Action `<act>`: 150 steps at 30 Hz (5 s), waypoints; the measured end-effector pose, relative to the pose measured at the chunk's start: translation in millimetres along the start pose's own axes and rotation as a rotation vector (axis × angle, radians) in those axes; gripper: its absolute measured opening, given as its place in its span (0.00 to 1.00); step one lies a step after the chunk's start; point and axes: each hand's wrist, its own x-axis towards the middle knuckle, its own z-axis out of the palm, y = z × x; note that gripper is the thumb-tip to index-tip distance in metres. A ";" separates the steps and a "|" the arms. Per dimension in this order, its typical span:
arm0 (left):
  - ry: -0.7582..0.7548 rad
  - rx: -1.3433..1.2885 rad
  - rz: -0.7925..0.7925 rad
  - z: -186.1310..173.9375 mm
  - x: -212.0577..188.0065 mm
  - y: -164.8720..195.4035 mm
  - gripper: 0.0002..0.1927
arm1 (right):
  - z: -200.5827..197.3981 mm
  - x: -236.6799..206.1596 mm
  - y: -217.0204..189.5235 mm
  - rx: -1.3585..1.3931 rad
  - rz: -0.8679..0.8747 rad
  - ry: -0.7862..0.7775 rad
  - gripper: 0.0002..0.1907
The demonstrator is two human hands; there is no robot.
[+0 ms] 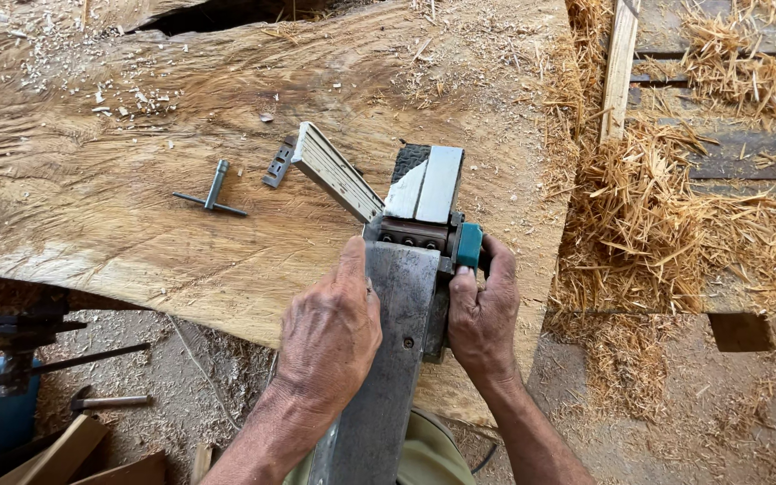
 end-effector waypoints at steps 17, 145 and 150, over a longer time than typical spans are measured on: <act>-0.060 0.032 -0.049 -1.6 3.7 4.1 0.33 | -0.6 0.5 -1.9 0.048 -0.020 0.015 0.25; -0.089 0.024 -0.065 -2.2 14.6 -0.8 0.36 | -1.5 -0.7 -3.8 -0.024 -0.046 0.021 0.25; -0.112 0.027 -0.083 -3.4 16.1 2.3 0.35 | -1.8 0.4 -7.0 0.075 0.102 -0.025 0.26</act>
